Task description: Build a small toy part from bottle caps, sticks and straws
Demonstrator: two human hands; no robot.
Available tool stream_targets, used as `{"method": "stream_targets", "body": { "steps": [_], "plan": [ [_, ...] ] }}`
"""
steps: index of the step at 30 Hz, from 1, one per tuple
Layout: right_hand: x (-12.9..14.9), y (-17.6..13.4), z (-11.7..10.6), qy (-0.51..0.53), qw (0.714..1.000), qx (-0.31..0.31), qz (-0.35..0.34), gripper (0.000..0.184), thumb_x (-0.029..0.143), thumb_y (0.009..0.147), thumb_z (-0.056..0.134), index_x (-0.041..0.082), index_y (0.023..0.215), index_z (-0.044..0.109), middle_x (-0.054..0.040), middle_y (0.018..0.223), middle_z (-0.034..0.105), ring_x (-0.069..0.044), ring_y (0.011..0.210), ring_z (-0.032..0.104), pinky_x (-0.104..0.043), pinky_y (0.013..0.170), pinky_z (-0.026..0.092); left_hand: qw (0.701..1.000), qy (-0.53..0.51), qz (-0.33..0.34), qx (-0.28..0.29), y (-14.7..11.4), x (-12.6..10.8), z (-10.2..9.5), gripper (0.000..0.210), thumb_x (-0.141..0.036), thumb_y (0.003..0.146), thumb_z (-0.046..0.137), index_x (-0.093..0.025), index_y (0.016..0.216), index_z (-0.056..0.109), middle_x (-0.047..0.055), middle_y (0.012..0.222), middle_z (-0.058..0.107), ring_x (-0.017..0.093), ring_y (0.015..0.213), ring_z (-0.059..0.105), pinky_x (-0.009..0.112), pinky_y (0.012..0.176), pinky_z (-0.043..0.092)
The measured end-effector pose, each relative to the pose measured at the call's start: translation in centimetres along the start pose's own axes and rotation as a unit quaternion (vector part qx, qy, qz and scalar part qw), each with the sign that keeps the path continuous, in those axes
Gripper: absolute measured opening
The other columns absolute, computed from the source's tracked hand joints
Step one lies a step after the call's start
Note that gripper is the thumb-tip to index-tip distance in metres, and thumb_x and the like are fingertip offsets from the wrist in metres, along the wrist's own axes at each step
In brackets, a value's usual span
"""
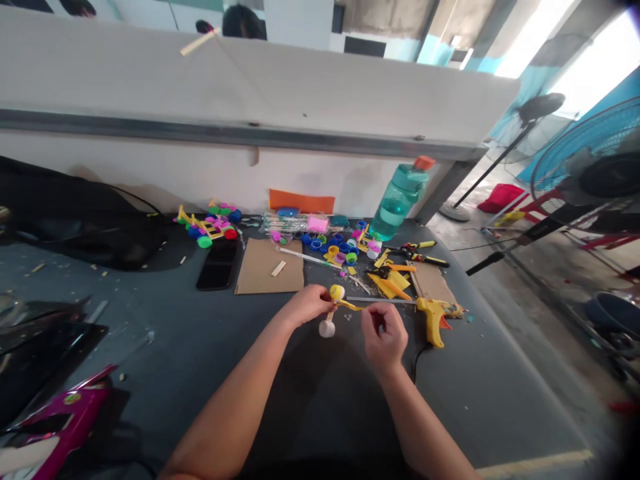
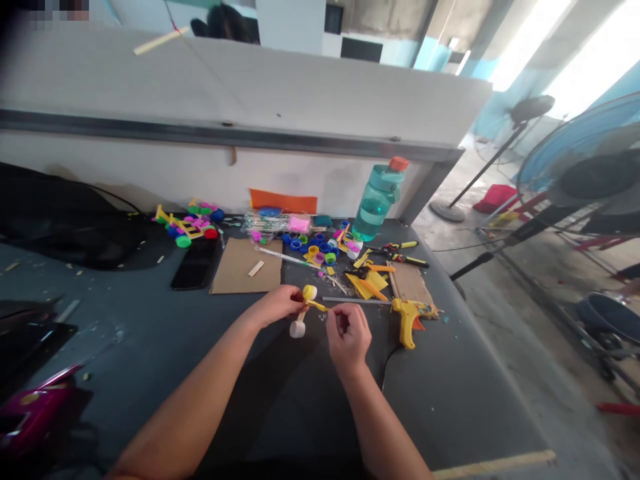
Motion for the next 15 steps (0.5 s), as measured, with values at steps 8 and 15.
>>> {"method": "stream_targets", "body": {
  "steps": [8,15],
  "plan": [
    [-1.0,-0.5,-0.4,0.038,0.998,-0.021,0.034,0.006,0.021,0.082,0.058,0.018,0.077,0.056,0.0023,0.067,0.050,-0.010,0.055,0.043,-0.024,0.054,0.037,0.956,0.149,-0.068,-0.242,-3.1,1.6,-13.9,0.026,-0.038,0.078,0.053,-0.017,0.083,0.068,0.004,0.070,0.067,0.018,0.064,0.059,0.024,0.053,0.034],
    [-0.8,-0.8,1.4,0.024,0.999,0.039,0.029,0.007,0.023,0.082,0.058,0.018,0.076,0.056,0.0026,0.066,0.050,-0.010,0.053,0.043,-0.023,0.051,0.037,0.896,0.175,-0.134,-0.385,-4.2,5.4,-19.9,0.027,-0.038,0.078,0.056,-0.020,0.094,0.067,0.008,0.093,0.071,0.023,0.084,0.063,0.026,0.062,0.039]
  ]
}}
Point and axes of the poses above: each hand's wrist, its own y-axis towards the middle knuckle, its own z-axis out of the palm, x = y × z, the point moved 10 cm from there along y, towards the middle knuckle
